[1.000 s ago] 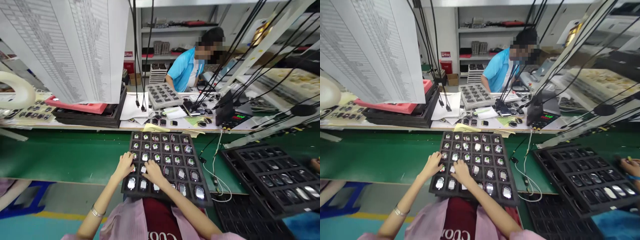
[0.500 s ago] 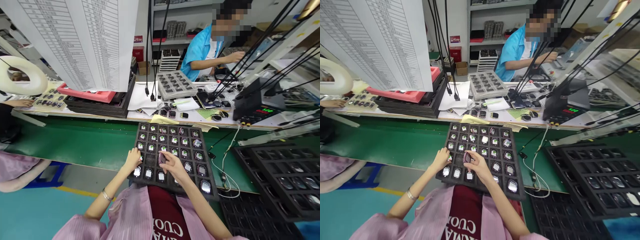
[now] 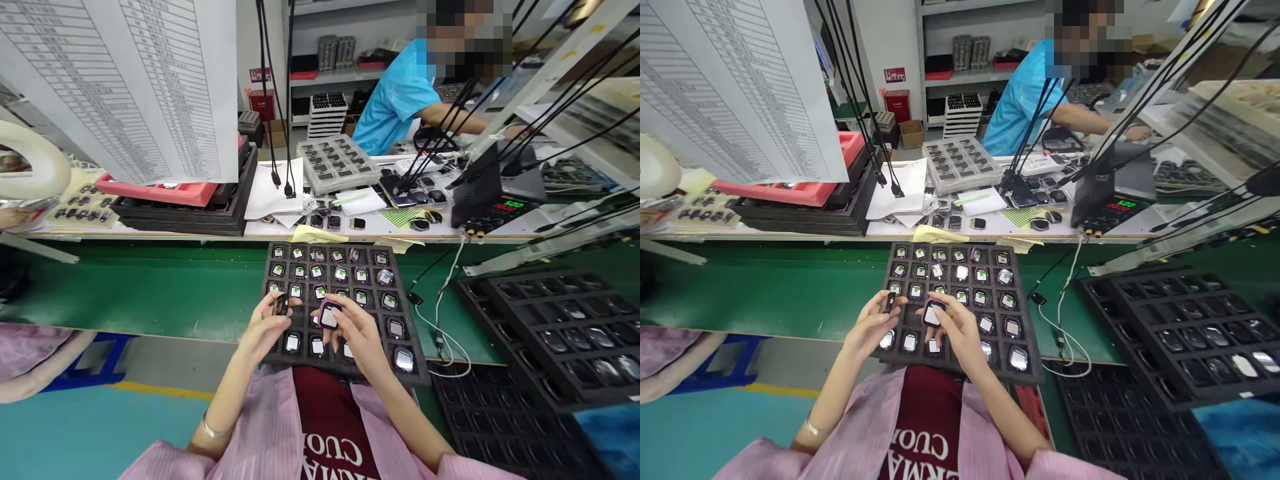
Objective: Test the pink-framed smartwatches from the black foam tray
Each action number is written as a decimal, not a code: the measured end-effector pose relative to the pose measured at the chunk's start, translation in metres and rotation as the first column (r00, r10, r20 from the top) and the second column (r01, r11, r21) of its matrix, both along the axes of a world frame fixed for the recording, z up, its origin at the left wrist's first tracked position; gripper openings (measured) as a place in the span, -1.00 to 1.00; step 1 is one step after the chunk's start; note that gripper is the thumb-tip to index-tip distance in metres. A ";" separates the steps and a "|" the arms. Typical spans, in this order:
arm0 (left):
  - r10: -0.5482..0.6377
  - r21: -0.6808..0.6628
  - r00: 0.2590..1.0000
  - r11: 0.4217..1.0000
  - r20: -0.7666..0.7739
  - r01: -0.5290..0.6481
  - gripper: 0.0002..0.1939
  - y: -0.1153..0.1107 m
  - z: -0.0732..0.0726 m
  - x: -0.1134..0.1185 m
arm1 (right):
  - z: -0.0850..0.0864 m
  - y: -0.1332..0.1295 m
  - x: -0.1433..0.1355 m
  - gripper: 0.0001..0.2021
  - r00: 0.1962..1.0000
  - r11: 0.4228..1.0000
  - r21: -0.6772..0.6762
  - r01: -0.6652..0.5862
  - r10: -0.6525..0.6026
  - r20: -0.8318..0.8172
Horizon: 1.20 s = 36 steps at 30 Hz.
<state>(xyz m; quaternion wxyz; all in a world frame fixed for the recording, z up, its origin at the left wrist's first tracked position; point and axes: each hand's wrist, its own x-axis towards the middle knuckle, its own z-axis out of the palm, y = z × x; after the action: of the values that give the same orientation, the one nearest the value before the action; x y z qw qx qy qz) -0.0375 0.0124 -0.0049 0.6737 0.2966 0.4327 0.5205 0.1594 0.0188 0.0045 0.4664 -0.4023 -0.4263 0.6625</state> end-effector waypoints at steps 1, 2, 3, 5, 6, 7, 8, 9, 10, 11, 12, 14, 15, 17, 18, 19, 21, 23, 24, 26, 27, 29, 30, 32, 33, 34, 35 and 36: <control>0.001 -0.005 0.999 1.000 0.044 -0.001 -0.57 -0.002 0.005 0.005 | 0.001 0.000 -0.001 -0.68 1.000 1.000 0.004 0.020 -0.020 0.013; 0.002 -0.008 0.997 1.000 0.079 -0.001 -0.57 -0.004 0.009 0.009 | 0.002 -0.001 -0.001 -0.70 0.999 0.999 0.006 0.032 -0.032 0.019; 0.001 -0.009 0.994 1.000 0.106 0.000 -0.56 -0.006 0.013 0.013 | 0.002 -0.001 -0.001 -0.72 0.999 0.999 0.007 0.038 -0.038 0.021; -0.006 -0.009 0.991 1.000 0.136 0.007 -0.49 -0.009 0.022 0.019 | 0.003 -0.001 0.000 -0.72 0.999 0.999 0.010 0.042 -0.042 0.016; -0.013 -0.005 0.989 1.000 0.148 0.014 -0.45 -0.011 0.026 0.021 | 0.004 -0.002 0.001 -0.71 0.999 0.999 0.011 0.039 -0.039 0.009; -0.027 0.002 0.986 1.000 0.163 0.027 -0.41 -0.013 0.031 0.023 | 0.005 -0.003 0.003 -0.69 0.999 0.999 0.012 0.034 -0.034 0.001; -0.048 0.010 0.982 0.999 0.185 0.047 -0.37 -0.015 0.035 0.023 | 0.006 -0.004 0.004 -0.68 1.000 1.000 0.014 0.025 -0.025 -0.009; -0.073 0.019 0.975 0.997 0.209 0.070 -0.36 -0.017 0.040 0.024 | 0.008 -0.005 0.006 -0.67 1.000 1.000 0.018 0.016 -0.016 -0.018; -0.097 0.026 0.969 0.995 0.229 0.093 -0.36 -0.019 0.044 0.024 | 0.009 -0.007 0.008 -0.66 1.000 1.000 0.022 0.008 -0.007 -0.025; -0.116 0.031 0.963 0.993 0.241 0.112 -0.39 -0.021 0.047 0.024 | 0.011 -0.008 0.010 -0.66 1.000 1.000 0.028 0.002 -0.001 -0.030; -0.129 0.033 0.962 0.992 0.242 0.124 -0.44 -0.023 0.051 0.024 | 0.013 -0.010 0.012 -0.67 1.000 0.999 0.036 -0.005 0.006 -0.031; -0.131 0.039 0.970 0.991 0.205 0.125 -0.56 -0.027 0.055 0.025 | 0.015 -0.013 0.015 -0.67 1.000 0.999 0.051 -0.015 0.016 -0.024; -0.129 0.049 0.976 0.991 0.178 0.122 -0.62 -0.028 0.056 0.026 | 0.016 -0.014 0.016 -0.67 1.000 0.998 0.057 -0.021 0.022 -0.019; -0.129 0.078 0.984 0.990 0.124 0.119 -0.70 -0.029 0.057 0.028 | 0.019 -0.017 0.017 -0.67 0.999 0.997 0.067 -0.031 0.031 -0.007; -0.129 0.094 0.987 0.988 0.101 0.119 -0.72 -0.029 0.056 0.030 | 0.020 -0.019 0.017 -0.67 0.999 0.997 0.070 -0.033 0.034 -0.001; -0.127 0.109 0.988 0.987 0.082 0.118 -0.74 -0.028 0.055 0.031 | 0.021 -0.020 0.017 -0.67 0.999 0.997 0.073 -0.035 0.034 0.006; -0.126 0.130 0.990 0.985 0.064 0.117 -0.76 -0.028 0.054 0.032 | 0.024 -0.023 0.017 -0.67 0.999 0.996 0.076 -0.038 0.037 0.021; -0.136 0.138 0.988 0.983 0.079 0.124 -0.75 -0.027 0.054 0.032 | 0.028 -0.024 0.018 -0.68 0.999 0.996 0.082 -0.041 0.038 0.032; -0.143 0.137 0.985 0.982 0.101 0.128 -0.74 -0.028 0.054 0.032 | 0.030 -0.025 0.018 -0.69 0.999 0.995 0.086 -0.043 0.041 0.035; -0.157 0.133 0.975 0.982 0.156 0.136 -0.70 -0.030 0.058 0.031 | 0.033 -0.026 0.019 -0.69 0.998 0.994 0.095 -0.049 0.046 0.036; -0.161 0.133 0.971 0.981 0.178 0.138 -0.67 -0.031 0.059 0.030 | 0.035 -0.026 0.020 -0.68 0.998 0.993 0.101 -0.054 0.051 0.035; -0.173 0.139 0.964 0.979 0.201 0.147 -0.62 -0.033 0.063 0.030 | 0.036 -0.026 0.021 -0.68 0.998 0.992 0.111 -0.058 0.054 0.035; -0.182 0.144 0.962 0.977 0.202 0.155 -0.60 -0.034 0.064 0.030 | 0.036 -0.026 0.021 -0.69 0.998 0.992 0.114 -0.052 0.048 0.038; -0.197 0.158 0.961 0.973 0.193 0.168 -0.58 -0.036 0.065 0.030 | 0.036 -0.025 0.021 -0.69 0.998 0.994 0.107 -0.025 0.019 0.058; -0.204 0.166 0.961 0.971 0.186 0.174 -0.58 -0.036 0.065 0.030 | 0.036 -0.024 0.020 -0.70 0.997 0.995 0.098 -0.006 -0.001 0.073; -0.208 0.176 0.962 0.968 0.178 0.177 -0.59 -0.037 0.065 0.030 | 0.037 -0.023 0.019 -0.72 0.996 0.996 0.086 0.009 -0.017 0.090; -0.212 0.185 0.962 0.966 0.171 0.180 -0.60 -0.037 0.065 0.029 | 0.040 -0.022 0.019 -0.74 0.994 0.997 0.074 0.028 -0.035 0.106; -0.216 0.189 0.963 0.965 0.163 0.184 -0.61 -0.038 0.065 0.029 | 0.044 -0.022 0.019 -0.76 0.993 0.997 0.062 0.040 -0.047 0.110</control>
<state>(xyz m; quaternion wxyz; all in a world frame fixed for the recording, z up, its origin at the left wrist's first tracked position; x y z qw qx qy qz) -0.0084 -0.0251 0.0599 0.7315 0.3470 0.2903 0.5100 0.1786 -0.0034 0.0488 0.4680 -0.4338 -0.4624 0.6156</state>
